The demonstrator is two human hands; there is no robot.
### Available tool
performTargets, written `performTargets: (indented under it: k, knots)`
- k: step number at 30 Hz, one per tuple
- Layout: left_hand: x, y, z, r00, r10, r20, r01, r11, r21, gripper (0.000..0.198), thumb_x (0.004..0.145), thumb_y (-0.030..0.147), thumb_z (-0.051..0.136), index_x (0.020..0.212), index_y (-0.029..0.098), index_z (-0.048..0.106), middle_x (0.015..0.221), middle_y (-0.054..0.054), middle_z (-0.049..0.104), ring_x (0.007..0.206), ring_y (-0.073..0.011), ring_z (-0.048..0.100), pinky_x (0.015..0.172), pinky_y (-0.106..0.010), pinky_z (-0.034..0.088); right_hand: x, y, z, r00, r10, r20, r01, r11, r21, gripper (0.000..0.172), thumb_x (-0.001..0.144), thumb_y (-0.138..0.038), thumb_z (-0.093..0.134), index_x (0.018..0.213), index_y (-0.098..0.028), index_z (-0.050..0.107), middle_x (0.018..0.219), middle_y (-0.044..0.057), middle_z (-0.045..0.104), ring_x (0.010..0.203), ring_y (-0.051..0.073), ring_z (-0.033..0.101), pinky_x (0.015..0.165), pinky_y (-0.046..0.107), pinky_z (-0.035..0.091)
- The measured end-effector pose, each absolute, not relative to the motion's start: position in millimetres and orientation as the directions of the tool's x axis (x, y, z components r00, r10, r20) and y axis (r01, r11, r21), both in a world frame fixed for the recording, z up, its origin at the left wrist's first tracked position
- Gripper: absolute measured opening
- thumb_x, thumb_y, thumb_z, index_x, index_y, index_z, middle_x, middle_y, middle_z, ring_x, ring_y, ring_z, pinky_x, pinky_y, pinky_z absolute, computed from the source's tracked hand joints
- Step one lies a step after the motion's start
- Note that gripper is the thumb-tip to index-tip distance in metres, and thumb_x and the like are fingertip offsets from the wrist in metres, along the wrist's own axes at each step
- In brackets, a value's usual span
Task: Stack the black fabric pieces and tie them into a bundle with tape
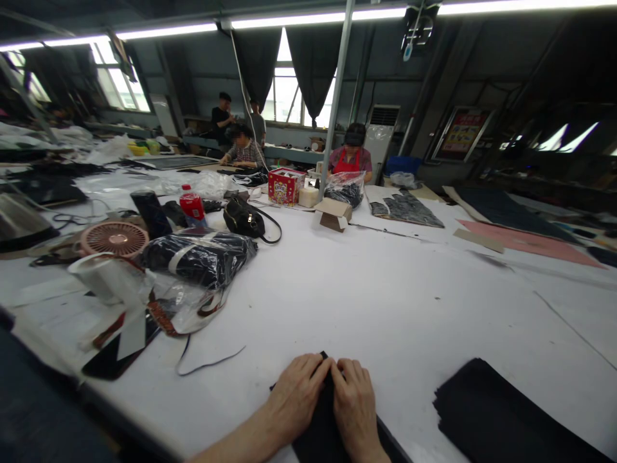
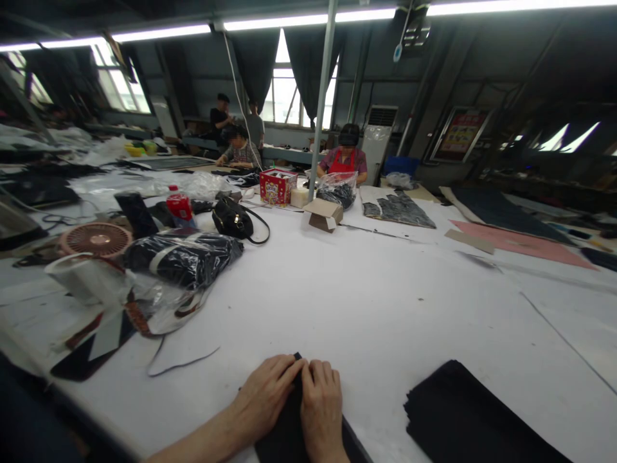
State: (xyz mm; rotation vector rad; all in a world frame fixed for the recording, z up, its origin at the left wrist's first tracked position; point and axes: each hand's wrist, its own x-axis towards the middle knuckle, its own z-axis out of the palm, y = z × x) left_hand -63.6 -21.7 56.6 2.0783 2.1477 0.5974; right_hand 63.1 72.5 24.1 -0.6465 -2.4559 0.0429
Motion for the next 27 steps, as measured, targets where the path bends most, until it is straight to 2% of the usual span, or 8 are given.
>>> performTargets:
  k: [4,12,16,22,27]
  knots:
    - [-64.3,-21.6,53.7,-0.086,0.979,0.183,0.947,0.023,0.321,0.052,0.092,0.014,0.04,0.142,0.024,0.033,0.124,-0.007,0.054,0.112,-0.0225,0.049,0.101,-0.039,0.036,61.4,70.5,28.6,-0.711,0.454,0.537,0.445,0.882,-0.155,0.032,0.087,-0.004,0.042,0.111,-0.017,0.057,0.088,0.006,0.057,0.082,0.023,0.049,0.072,0.039,0.041]
    - [-68.8,-17.1,58.2,-0.107,0.981,0.159,0.948,0.052,0.315,0.051,0.091,0.016,0.042,0.141,0.026,0.037,0.122,-0.005,0.055,0.11,-0.0232,0.048,0.102,-0.04,0.032,59.5,69.3,26.5,-0.737,0.425,0.526,0.428,0.895,-0.124,0.038,0.087,-0.003,0.039,0.121,-0.015,0.052,0.089,0.007,0.056,0.081,0.024,0.05,0.071,0.039,0.043]
    - [-69.1,-16.3,56.0,-0.117,0.979,0.17,0.947,0.059,0.315,0.05,0.089,0.014,0.042,0.138,0.025,0.039,0.122,-0.005,0.054,0.111,-0.0235,0.047,0.104,-0.04,0.03,58.9,70.0,26.4,-0.741,0.404,0.537,0.425,0.901,-0.091,0.039,0.089,-0.003,0.036,0.121,-0.018,0.052,0.09,0.007,0.057,0.08,0.023,0.051,0.07,0.038,0.043]
    - [-69.9,-17.3,58.7,-0.123,0.978,0.166,0.942,0.062,0.329,0.05,0.088,0.014,0.044,0.137,0.025,0.04,0.122,-0.005,0.053,0.111,-0.023,0.046,0.104,-0.04,0.03,58.0,70.6,27.2,-0.758,0.382,0.529,0.411,0.909,-0.068,0.037,0.088,-0.002,0.036,0.119,-0.015,0.052,0.089,0.008,0.057,0.08,0.023,0.051,0.069,0.038,0.042]
    - [-68.8,-17.2,59.6,-0.129,0.977,0.17,0.943,0.068,0.326,0.048,0.088,0.015,0.044,0.135,0.023,0.043,0.12,-0.005,0.054,0.11,-0.0234,0.046,0.105,-0.041,0.029,57.2,69.9,29.6,-0.769,0.381,0.514,0.408,0.911,-0.066,0.039,0.088,-0.002,0.036,0.119,-0.017,0.053,0.089,0.007,0.057,0.081,0.023,0.051,0.069,0.038,0.041]
